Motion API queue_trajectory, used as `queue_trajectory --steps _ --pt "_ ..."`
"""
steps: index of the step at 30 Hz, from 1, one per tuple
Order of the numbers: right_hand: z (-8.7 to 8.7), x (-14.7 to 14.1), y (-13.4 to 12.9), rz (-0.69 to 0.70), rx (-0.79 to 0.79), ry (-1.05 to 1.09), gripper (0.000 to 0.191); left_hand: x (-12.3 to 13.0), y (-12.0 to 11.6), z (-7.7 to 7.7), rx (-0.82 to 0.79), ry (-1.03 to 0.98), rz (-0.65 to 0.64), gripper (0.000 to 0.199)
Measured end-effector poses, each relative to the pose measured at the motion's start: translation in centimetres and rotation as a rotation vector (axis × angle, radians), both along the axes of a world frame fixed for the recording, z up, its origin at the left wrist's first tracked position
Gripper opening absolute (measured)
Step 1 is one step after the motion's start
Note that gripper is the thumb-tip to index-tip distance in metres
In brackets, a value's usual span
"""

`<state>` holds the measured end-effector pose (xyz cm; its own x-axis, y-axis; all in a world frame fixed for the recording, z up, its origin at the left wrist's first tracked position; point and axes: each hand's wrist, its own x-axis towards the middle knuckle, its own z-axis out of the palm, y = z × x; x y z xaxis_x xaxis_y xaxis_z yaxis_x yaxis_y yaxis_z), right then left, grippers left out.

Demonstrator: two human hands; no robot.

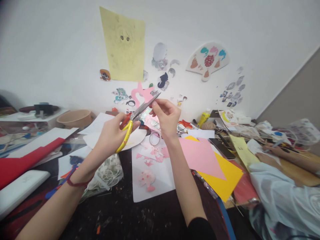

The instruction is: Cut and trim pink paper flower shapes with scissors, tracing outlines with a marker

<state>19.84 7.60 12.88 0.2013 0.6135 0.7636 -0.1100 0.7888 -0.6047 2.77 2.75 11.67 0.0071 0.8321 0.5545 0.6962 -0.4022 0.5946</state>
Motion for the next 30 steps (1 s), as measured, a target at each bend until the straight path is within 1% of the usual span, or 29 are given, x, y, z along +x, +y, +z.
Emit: queue_trajectory --steps 5,11,17,23,30 --pt "-0.21 -0.31 0.04 0.003 -0.021 -0.036 0.018 0.0 0.07 0.02 0.007 -0.014 0.006 0.039" --pt "-0.31 -0.65 0.0 0.049 -0.009 0.002 0.017 0.11 -0.17 0.12 0.013 -0.026 0.018 0.039" --pt "-0.28 -0.62 0.0 0.011 -0.016 -0.01 0.021 0.22 -0.27 0.13 0.011 -0.021 0.025 0.038" --pt "-0.3 -0.72 -0.05 0.0 -0.009 -0.032 0.017 0.33 -0.24 0.0 0.007 -0.023 0.018 0.037" --pt "-0.26 -0.52 -0.01 0.069 0.011 -0.009 0.015 0.32 -0.2 0.02 -0.004 -0.012 0.024 0.042"
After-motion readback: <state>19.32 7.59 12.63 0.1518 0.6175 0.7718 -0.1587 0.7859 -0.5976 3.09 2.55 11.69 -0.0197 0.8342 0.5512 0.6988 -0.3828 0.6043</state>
